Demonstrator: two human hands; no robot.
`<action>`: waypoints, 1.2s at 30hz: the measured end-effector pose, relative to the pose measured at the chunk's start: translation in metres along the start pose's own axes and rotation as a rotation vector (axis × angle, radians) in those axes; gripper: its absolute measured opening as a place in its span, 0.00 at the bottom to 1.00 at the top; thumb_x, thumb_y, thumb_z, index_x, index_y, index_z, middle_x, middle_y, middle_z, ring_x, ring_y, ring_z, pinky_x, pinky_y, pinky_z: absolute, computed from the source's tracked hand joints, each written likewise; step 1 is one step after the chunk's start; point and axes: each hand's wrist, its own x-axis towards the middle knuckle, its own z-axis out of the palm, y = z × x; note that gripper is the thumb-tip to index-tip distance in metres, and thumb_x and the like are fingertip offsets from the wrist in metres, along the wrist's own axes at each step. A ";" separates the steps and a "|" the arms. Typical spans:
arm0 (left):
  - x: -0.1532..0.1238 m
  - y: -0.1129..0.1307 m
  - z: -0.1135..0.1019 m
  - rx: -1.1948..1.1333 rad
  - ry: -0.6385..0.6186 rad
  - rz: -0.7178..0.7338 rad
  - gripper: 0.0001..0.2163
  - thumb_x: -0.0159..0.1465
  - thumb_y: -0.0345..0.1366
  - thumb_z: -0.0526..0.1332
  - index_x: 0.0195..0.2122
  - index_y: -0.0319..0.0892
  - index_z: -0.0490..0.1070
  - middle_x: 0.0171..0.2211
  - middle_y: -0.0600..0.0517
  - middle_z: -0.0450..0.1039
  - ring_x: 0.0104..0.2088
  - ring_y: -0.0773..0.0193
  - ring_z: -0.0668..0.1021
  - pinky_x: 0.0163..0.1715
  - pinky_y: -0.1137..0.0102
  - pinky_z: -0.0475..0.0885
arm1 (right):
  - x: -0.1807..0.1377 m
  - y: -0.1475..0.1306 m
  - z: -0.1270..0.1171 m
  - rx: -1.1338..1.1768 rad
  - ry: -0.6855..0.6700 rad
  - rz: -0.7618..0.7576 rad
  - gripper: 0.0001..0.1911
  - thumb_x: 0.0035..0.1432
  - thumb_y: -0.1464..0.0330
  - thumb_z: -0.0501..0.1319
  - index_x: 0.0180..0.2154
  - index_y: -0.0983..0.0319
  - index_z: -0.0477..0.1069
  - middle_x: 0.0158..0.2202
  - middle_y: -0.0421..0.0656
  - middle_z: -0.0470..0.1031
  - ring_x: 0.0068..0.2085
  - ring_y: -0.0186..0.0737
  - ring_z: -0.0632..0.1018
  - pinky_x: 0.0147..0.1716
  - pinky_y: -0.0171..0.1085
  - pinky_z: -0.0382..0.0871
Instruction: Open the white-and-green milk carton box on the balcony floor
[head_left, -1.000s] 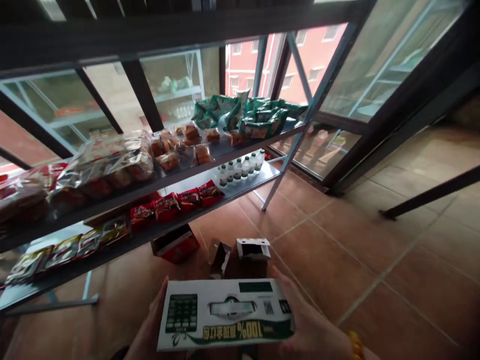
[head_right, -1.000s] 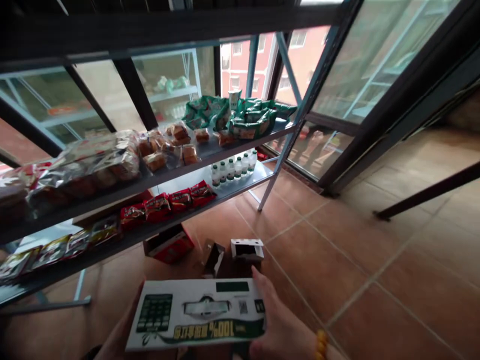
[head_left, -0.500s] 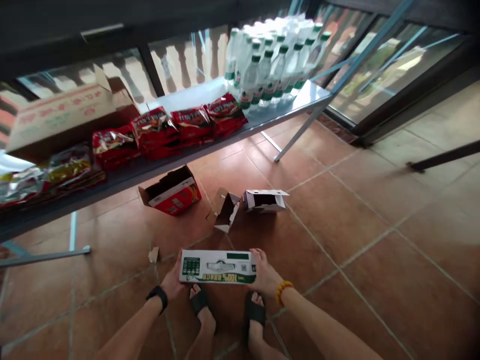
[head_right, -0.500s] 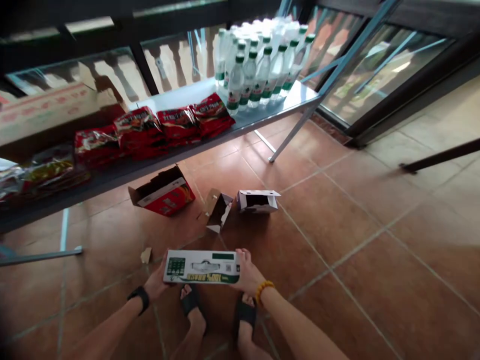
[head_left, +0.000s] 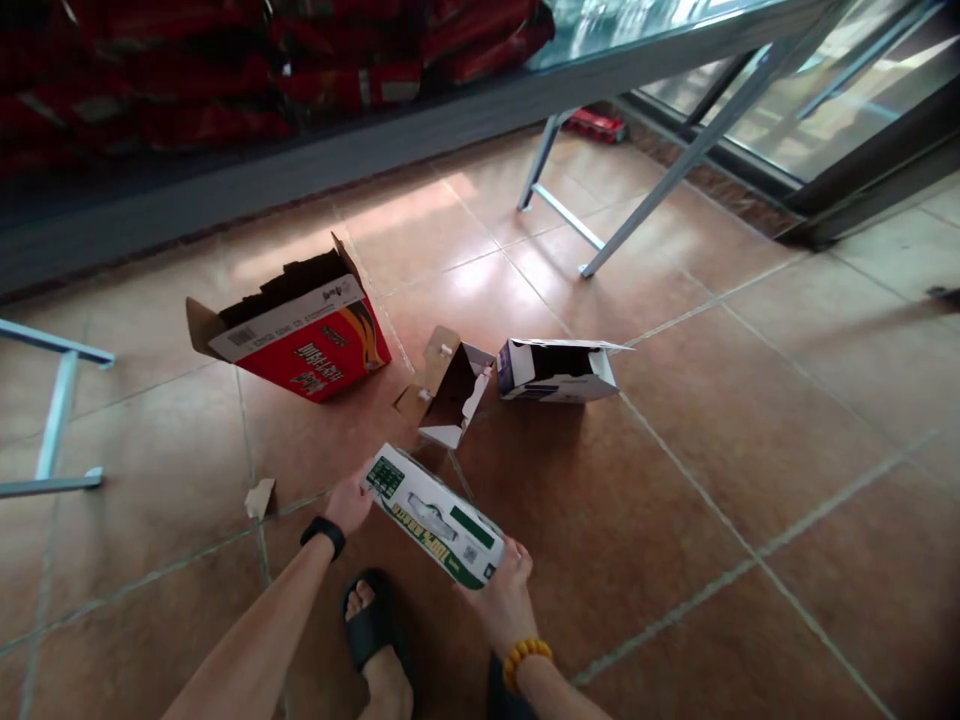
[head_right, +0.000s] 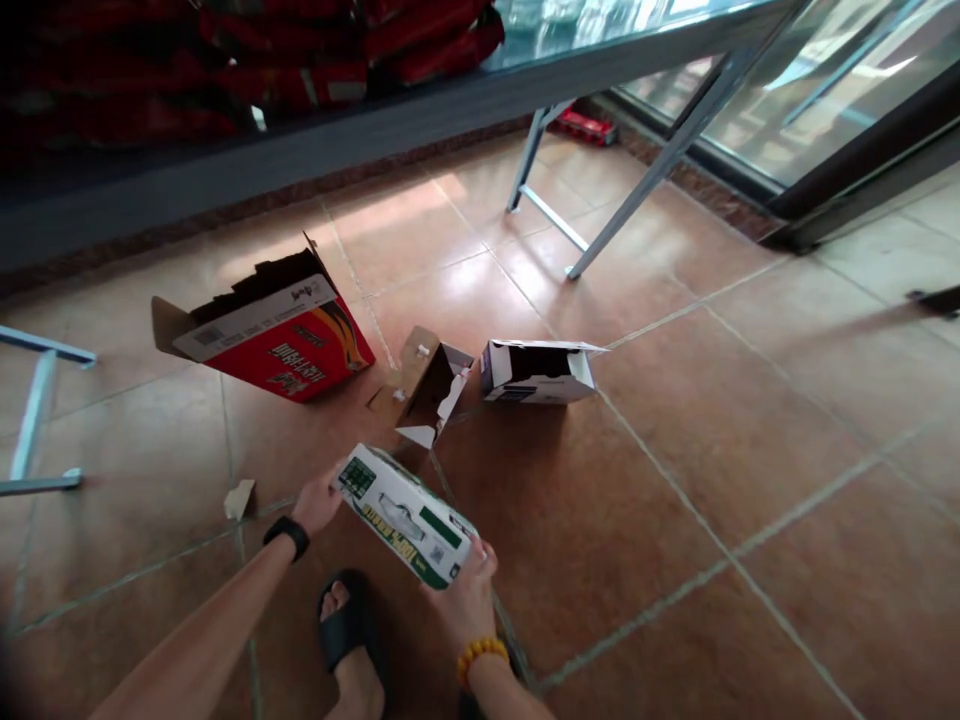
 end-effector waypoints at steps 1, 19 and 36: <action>0.007 0.003 0.007 -0.031 0.025 -0.001 0.27 0.61 0.26 0.53 0.63 0.39 0.68 0.60 0.42 0.74 0.63 0.53 0.73 0.65 0.63 0.64 | -0.006 0.008 0.008 -0.008 0.004 0.051 0.52 0.44 0.59 0.69 0.63 0.61 0.42 0.65 0.65 0.49 0.58 0.70 0.74 0.58 0.59 0.71; 0.049 -0.012 0.117 -0.596 0.656 -0.037 0.19 0.71 0.52 0.45 0.40 0.44 0.69 0.35 0.49 0.75 0.37 0.58 0.77 0.40 0.64 0.72 | 0.151 -0.198 0.043 -0.754 -0.533 -1.032 0.28 0.52 0.69 0.73 0.55 0.67 0.74 0.54 0.55 0.76 0.57 0.56 0.75 0.58 0.47 0.71; 0.041 0.018 0.125 -0.336 0.733 -0.209 0.19 0.76 0.39 0.43 0.33 0.45 0.69 0.30 0.48 0.76 0.32 0.56 0.76 0.38 0.63 0.65 | 0.169 -0.215 0.019 -0.872 -0.655 -0.934 0.23 0.52 0.65 0.75 0.47 0.69 0.77 0.43 0.54 0.82 0.45 0.53 0.82 0.42 0.41 0.74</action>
